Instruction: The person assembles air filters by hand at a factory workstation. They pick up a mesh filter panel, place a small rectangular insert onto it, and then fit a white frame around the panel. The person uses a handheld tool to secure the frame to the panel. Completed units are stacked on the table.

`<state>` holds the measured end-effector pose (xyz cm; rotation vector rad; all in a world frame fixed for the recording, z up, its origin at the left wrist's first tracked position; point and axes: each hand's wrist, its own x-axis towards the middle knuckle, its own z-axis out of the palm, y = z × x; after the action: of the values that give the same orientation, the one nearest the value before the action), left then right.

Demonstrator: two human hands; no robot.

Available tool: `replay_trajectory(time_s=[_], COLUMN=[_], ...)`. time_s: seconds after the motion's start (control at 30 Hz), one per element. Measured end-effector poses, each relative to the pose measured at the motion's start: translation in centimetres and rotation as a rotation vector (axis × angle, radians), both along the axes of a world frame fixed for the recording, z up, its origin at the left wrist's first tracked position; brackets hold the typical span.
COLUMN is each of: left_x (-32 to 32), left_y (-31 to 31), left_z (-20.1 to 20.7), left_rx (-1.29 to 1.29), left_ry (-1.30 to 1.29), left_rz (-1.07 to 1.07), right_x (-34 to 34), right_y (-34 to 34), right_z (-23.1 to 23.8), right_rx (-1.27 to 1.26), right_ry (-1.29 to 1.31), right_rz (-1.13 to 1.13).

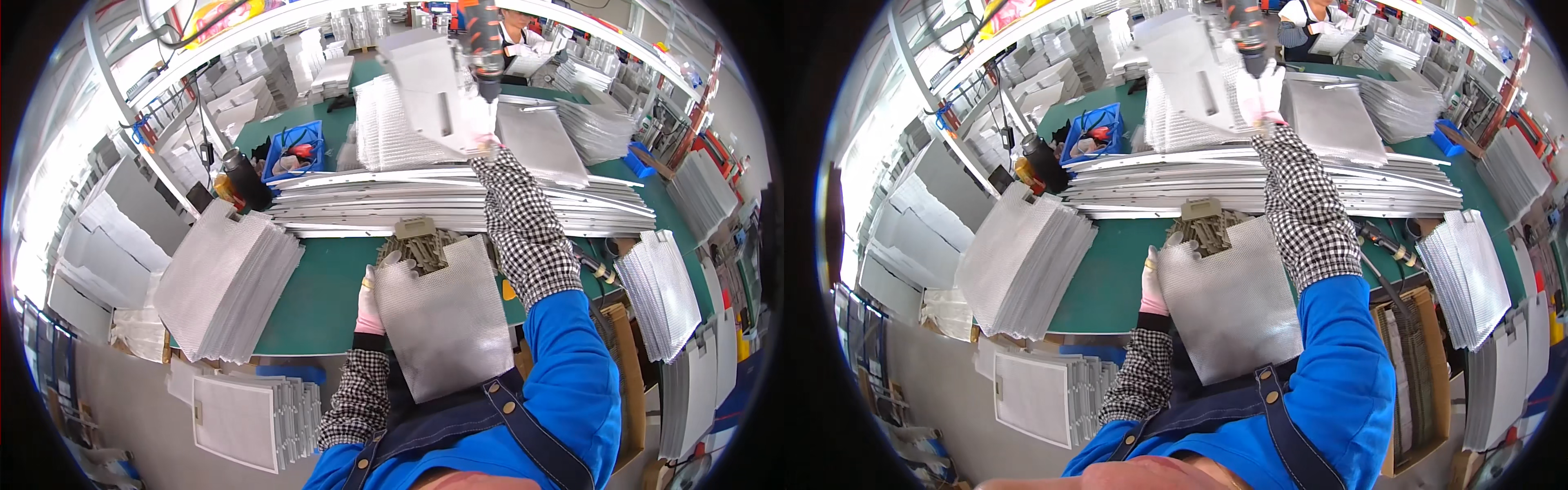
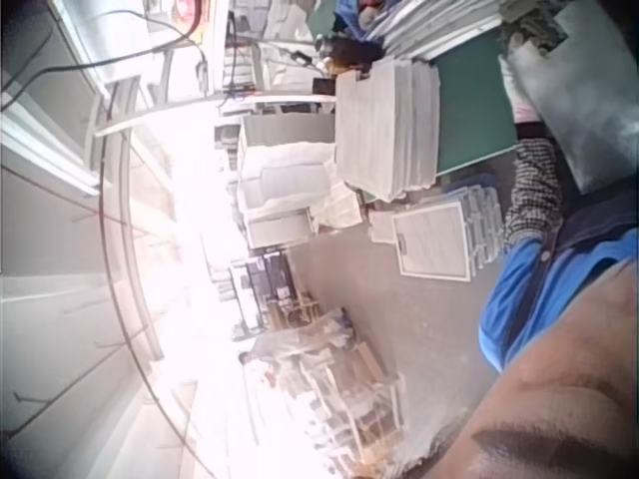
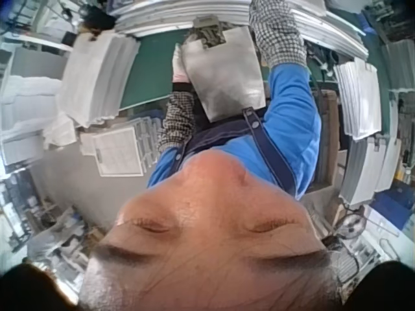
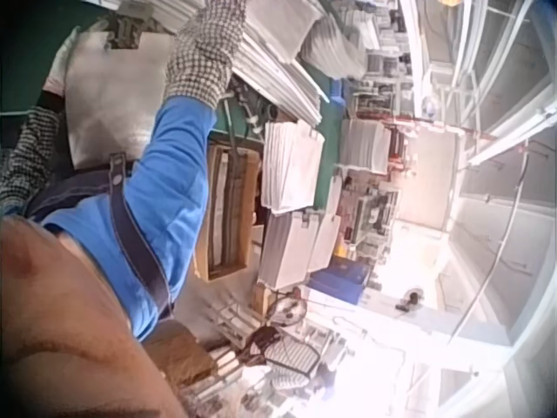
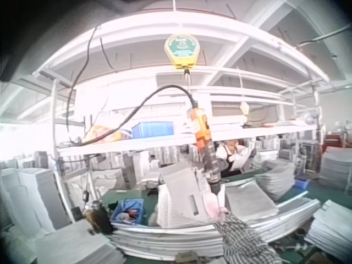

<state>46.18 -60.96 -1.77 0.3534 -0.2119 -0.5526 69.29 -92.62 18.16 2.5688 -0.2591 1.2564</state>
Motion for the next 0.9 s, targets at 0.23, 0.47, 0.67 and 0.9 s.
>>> replay_trajectory(time_s=[0.23,0.47,0.67,0.9], left_x=[0.0,0.2,0.4,0.3], left_y=[0.4,0.3,1.4,0.3], left_z=[0.0,-0.4,-1.2,-0.9], left_rx=[0.033,0.053,-0.013,-0.018], left_ry=[0.012,-0.001,-0.021,-0.015], left_rz=[0.029,0.048,0.023,0.0], right_x=[-2.4,1.6,3.3,3.5], right_y=[2.1,-5.0,-7.0,-9.2], right_z=[1.9,1.7,0.1,0.4], right_rx=[-0.126,0.884,0.916,1.004], right_ry=[0.04,-0.196,-0.043,0.118], right_rz=[0.551,0.511,0.453,0.473])
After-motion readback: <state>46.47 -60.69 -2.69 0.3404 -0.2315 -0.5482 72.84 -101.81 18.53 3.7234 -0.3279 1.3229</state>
